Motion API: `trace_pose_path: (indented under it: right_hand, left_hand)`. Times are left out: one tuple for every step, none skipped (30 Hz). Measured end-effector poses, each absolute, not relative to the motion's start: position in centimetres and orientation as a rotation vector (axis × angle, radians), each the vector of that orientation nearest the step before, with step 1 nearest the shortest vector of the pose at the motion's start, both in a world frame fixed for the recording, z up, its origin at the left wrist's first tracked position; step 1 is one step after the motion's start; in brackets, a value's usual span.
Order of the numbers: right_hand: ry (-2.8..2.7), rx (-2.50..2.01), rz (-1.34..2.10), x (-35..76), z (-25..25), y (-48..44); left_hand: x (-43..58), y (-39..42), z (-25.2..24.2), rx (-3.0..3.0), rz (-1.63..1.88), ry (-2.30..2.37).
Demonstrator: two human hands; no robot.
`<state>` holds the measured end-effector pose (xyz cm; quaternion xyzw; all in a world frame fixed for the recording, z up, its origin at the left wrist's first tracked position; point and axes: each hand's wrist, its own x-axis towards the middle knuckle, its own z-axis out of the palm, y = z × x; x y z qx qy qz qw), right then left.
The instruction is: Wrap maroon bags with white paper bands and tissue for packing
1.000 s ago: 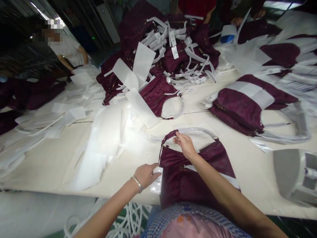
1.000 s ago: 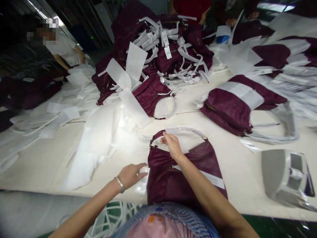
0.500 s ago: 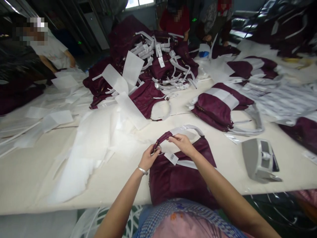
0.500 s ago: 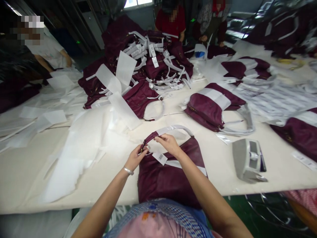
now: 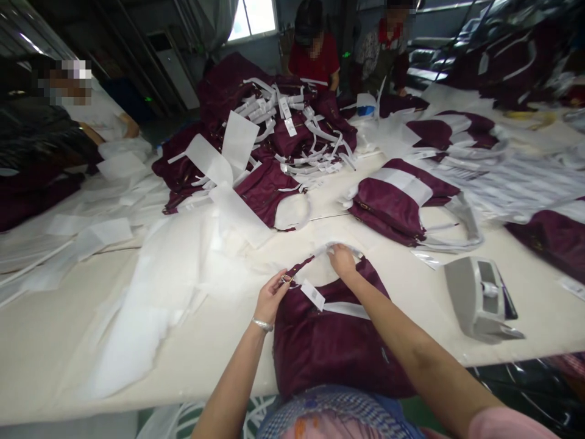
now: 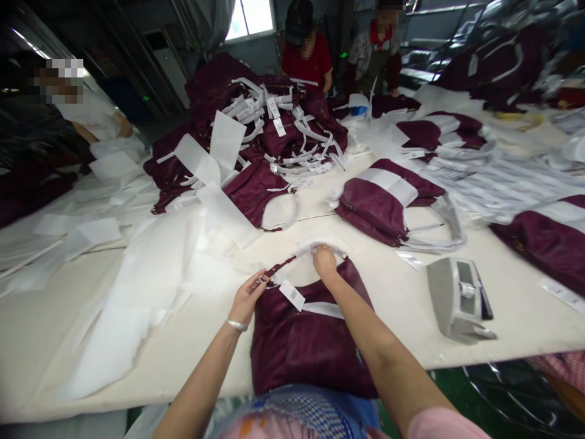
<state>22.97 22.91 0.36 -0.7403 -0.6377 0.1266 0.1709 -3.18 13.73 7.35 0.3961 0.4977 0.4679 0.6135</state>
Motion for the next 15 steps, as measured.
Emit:
trace_pose_path:
  right_hand:
    - [-1.771, -2.152, 0.355, 22.7, 0.2, 22.5]
    - [-1.729, -2.206, 0.346, 22.5, 0.0, 22.1]
    - [-1.690, -2.258, 0.332, 22.3, -0.1, 21.6]
    - [-1.653, -2.304, 0.315, 22.1, -0.2, 21.3]
    - [-1.615, -2.343, 0.301, 22.0, -0.2, 21.0]
    - [-1.573, -2.376, 0.291, 22.0, -0.2, 20.8]
    - [-1.534, -2.400, 0.295, 22.0, -0.2, 20.6]
    - [-1.503, -2.414, 0.318, 22.1, -0.1, 20.5]
    - [-1.481, -2.420, 0.353, 22.3, 0.0, 20.4]
    - [-1.466, -2.415, 0.391, 22.5, 0.1, 20.3]
    - [-1.456, -2.399, 0.428, 22.8, 0.3, 20.2]
    - [-1.438, -2.371, 0.463, 23.0, 0.5, 20.0]
    - [-1.404, -2.329, 0.501, 23.3, 0.7, 19.8]
    - [-1.357, -2.264, 0.542, 23.4, 0.9, 19.4]
    - [-1.309, -2.167, 0.596, 23.5, 1.2, 19.0]
  left_hand:
    - [-3.2, 13.9, 7.3, 0.903, 1.098, 1.141]
    - [-3.3, 14.0, 7.2, 0.899, 1.109, 1.130]
    - [-3.4, 14.1, 7.2, 0.900, 1.113, 1.113]
    - [-3.4, 14.2, 7.3, 0.904, 1.113, 1.095]
    - [-3.5, 14.2, 7.4, 0.909, 1.107, 1.077]
    - [-3.5, 14.2, 7.5, 0.912, 1.094, 1.060]
    - [-3.5, 14.2, 7.6, 0.914, 1.077, 1.045]
    - [-3.5, 14.2, 7.7, 0.914, 1.060, 1.031]
    - [-3.5, 14.2, 7.8, 0.912, 1.044, 1.016]
    - [-3.5, 14.1, 7.9, 0.910, 1.031, 0.996]
    - [-3.5, 14.1, 8.0, 0.905, 1.019, 0.970]
    - [-3.5, 14.1, 8.0, 0.899, 1.008, 0.942]
    - [-3.5, 14.2, 8.0, 0.890, 1.003, 0.914]
    - [-3.5, 14.3, 7.9, 0.880, 1.005, 0.892]
    - [-3.5, 14.3, 7.8, 0.871, 1.015, 0.876]
